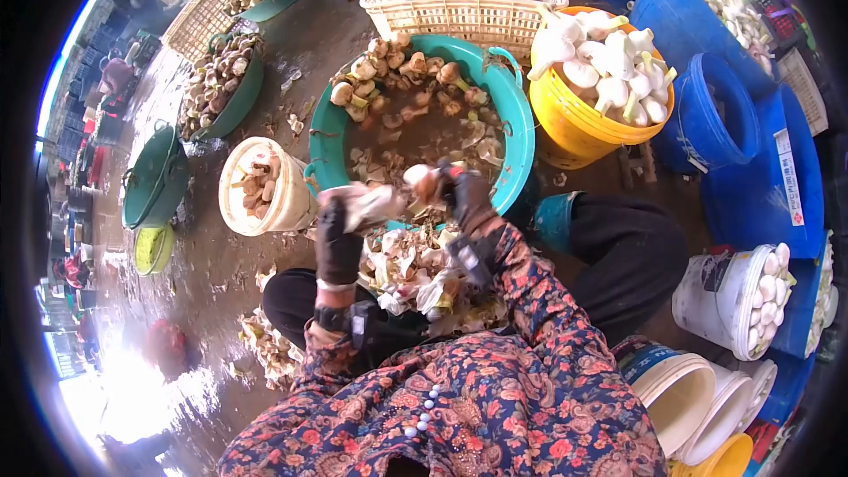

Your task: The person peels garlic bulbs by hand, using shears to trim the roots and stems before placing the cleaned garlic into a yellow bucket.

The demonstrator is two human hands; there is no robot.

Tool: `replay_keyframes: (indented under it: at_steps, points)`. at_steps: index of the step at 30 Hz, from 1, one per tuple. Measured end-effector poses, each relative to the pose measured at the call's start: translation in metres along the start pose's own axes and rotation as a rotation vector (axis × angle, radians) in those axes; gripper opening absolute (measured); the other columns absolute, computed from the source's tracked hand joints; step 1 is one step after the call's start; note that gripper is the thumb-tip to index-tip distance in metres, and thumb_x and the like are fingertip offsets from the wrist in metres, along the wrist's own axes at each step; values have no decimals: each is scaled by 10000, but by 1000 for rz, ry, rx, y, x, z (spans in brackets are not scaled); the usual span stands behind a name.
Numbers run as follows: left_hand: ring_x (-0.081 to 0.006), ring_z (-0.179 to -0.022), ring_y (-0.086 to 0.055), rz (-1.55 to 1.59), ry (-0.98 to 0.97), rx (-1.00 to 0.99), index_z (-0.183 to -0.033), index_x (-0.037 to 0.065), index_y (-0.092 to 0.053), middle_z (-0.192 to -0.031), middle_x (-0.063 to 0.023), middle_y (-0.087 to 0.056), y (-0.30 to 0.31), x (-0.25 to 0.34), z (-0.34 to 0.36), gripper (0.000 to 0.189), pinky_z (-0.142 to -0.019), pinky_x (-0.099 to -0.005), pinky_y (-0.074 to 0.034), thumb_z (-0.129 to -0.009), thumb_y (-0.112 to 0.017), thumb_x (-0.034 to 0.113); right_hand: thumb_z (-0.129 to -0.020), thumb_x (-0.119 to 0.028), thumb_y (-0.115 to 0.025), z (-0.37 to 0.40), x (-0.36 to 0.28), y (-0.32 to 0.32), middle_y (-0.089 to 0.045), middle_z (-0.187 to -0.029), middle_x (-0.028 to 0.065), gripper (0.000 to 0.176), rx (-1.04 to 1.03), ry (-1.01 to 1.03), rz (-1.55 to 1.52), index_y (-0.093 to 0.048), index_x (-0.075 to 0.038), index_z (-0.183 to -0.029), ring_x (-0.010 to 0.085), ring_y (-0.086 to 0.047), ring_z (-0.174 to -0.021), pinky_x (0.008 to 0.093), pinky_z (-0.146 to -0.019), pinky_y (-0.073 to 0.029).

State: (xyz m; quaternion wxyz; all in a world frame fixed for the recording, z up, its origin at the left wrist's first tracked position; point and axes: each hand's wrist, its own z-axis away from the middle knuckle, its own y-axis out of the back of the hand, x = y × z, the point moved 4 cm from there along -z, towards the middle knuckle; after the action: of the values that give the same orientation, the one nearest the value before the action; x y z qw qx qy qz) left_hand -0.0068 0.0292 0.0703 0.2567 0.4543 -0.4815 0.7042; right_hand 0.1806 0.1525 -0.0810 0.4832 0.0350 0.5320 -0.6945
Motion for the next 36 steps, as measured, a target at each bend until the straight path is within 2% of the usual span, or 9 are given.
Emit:
replay_keyframes:
  at_steps: [4,7,9,11,17,26,28,31,36]
  points:
    - [-146,-779,-621,-666,319,-274,-918,0,-639,-814,-60,-650,29,10,-1,211,-669,-287,-504,-820,-645,187,-846,-220,-588,42,-51,-22,-608,-655,31,215,243,194,299,-618,-47,-723,119,-555,-587,228,-540,-424]
    - [-146,-691,-613,-1523,-242,-571,-970,36,-637,-832,-100,-658,18,-4,-7,282,-649,-288,-487,-761,-694,218,-776,-206,-692,58,-56,-61,-575,-675,-31,155,318,234,432,-609,-75,-778,48,-454,-522,222,-453,-362]
    - [-214,-709,-612,-1218,12,-336,-941,79,-656,-815,-113,-638,-5,1,-19,267,-636,-292,-475,-719,-720,213,-759,-136,-707,55,-53,-80,-572,-670,-25,143,232,454,469,-597,-46,-772,50,-487,-566,224,-475,-389]
    - [-226,-737,-622,-1066,-387,-278,-916,95,-669,-854,-109,-629,-39,16,-17,242,-615,-312,-482,-713,-722,216,-761,-123,-705,60,-51,-84,-583,-690,-21,136,169,469,574,-598,-39,-766,54,-497,-588,219,-507,-403]
    - [-265,-752,-621,-1254,-623,-539,-915,118,-659,-895,-89,-624,-58,-4,-19,244,-632,-317,-487,-688,-719,183,-774,-99,-691,58,-46,-85,-595,-716,-13,121,157,471,717,-601,-18,-772,62,-513,-641,228,-569,-429]
    - [-303,-642,-593,-1744,-266,-869,-765,70,-605,-705,-118,-585,-14,-39,14,259,-547,-393,-454,-768,-635,328,-779,-98,-683,61,-72,-85,-583,-727,-22,108,212,361,391,-608,-20,-780,62,-512,-647,213,-564,-427]
    - [-267,-547,-573,-1693,186,-666,-677,40,-606,-589,-117,-562,0,-35,13,340,-522,-344,-444,-785,-646,360,-779,-100,-683,63,-79,-91,-581,-726,-23,111,170,384,460,-607,-20,-778,59,-508,-648,207,-568,-425]
    - [-172,-540,-543,-1102,-132,-245,-768,40,-658,-614,-96,-585,-23,7,-2,194,-533,-265,-433,-775,-695,230,-772,-107,-691,65,-75,-99,-579,-720,-22,118,30,444,430,-607,-24,-774,61,-512,-649,211,-571,-424]
    - [-200,-656,-588,-922,-431,-395,-898,48,-657,-765,-86,-617,-48,9,-20,173,-601,-285,-466,-732,-698,74,-734,-74,-715,68,-65,-105,-614,-750,18,135,-8,451,701,-616,-13,-803,79,-544,-688,241,-603,-455]
